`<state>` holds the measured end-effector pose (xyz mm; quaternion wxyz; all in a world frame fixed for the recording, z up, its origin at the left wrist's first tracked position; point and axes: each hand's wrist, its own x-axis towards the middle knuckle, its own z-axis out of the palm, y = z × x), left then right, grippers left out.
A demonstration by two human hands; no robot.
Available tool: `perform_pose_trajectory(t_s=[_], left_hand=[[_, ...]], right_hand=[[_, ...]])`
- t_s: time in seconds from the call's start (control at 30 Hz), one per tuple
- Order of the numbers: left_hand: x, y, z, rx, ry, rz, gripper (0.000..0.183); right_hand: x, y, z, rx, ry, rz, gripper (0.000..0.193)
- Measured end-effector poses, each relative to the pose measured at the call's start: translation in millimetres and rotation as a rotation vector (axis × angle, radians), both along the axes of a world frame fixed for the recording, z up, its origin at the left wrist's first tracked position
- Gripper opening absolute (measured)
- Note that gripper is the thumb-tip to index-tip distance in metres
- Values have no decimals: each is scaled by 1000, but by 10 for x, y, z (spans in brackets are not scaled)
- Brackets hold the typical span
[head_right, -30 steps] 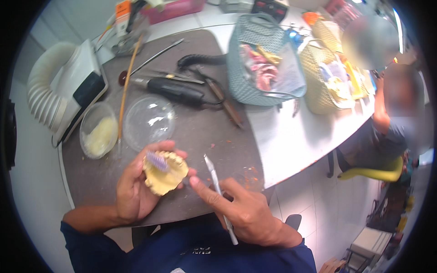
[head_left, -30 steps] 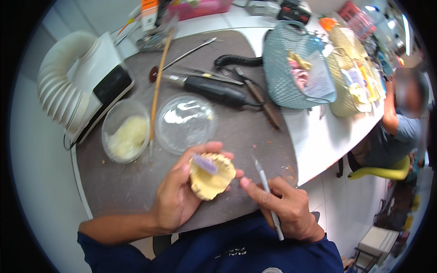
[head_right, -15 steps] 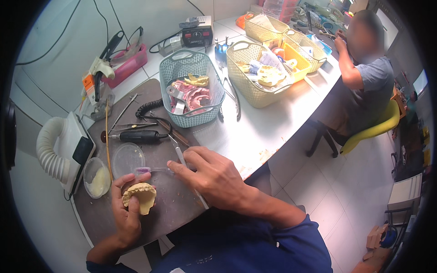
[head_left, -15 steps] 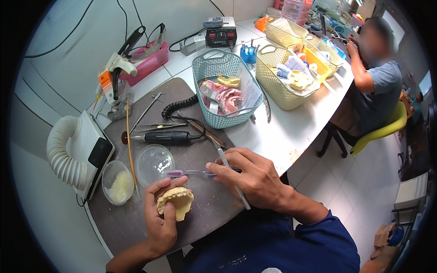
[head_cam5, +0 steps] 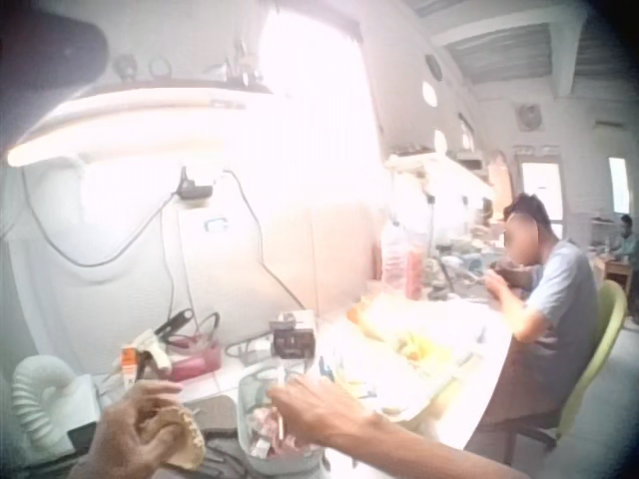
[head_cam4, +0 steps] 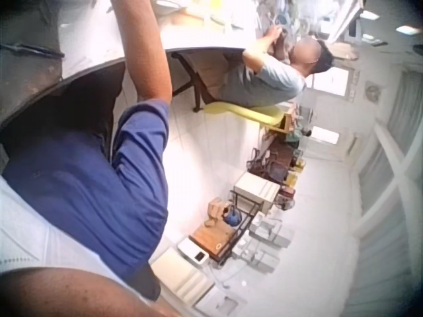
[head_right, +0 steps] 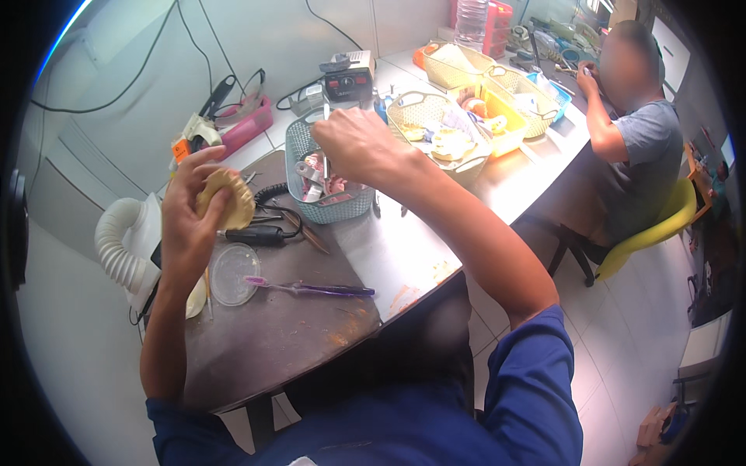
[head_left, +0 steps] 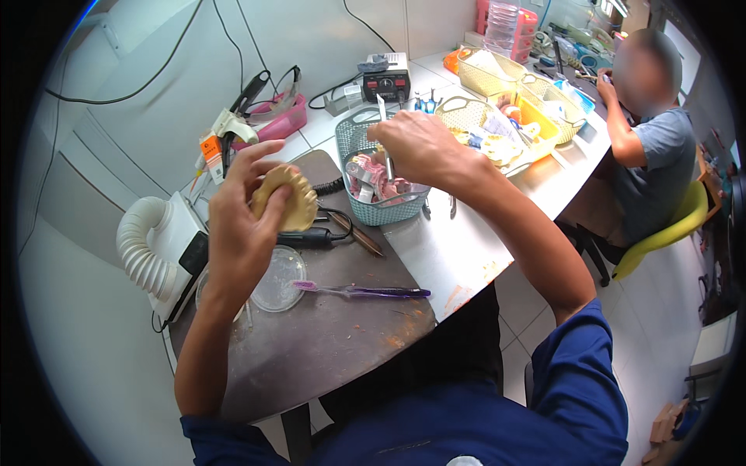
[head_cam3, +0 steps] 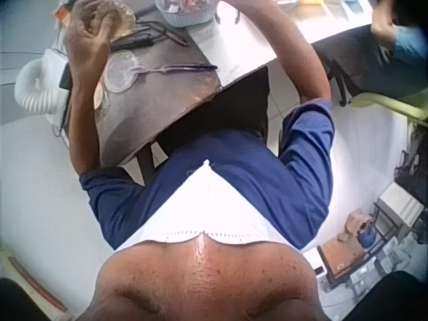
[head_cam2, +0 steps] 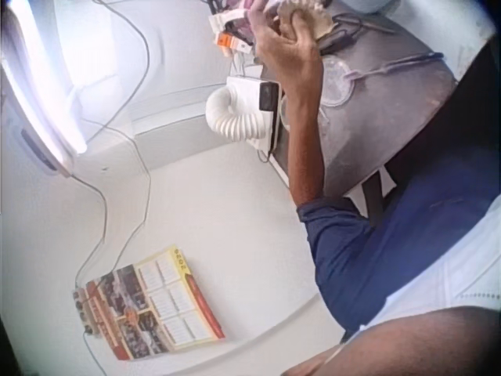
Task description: The person uses a metal sculpting tool to carve and refine the surface of a yellow dental cast held in their left hand. They work on the inner contours and edges of the model, occasionally rotating it to access different areas. The person also handles a pink dental cast and a blue silicone mold, placing them into a basket on the table.
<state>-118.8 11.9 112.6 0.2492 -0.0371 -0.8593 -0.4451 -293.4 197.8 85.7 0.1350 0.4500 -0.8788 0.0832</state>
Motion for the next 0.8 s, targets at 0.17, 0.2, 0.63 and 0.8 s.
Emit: perform_pose_trajectory(t_s=[0.17, 0.2, 0.63, 0.8], left_hand=[[-457, -88, -51, -93, -1, 18, 25], [-534, -63, -65, -93, 3, 29, 25], [-1283, 335, -404, -462, 90, -149, 24], [-624, 451, -9, 89, -302, -344, 35]], right_hand=[[-185, -94, -76, 46, -92, 1, 26], [-206, -56, -109, -4, -77, -11, 26], [635, 771, 161, -884, -408, 66, 17], [982, 777, -31, -898, -356, 229, 16]])
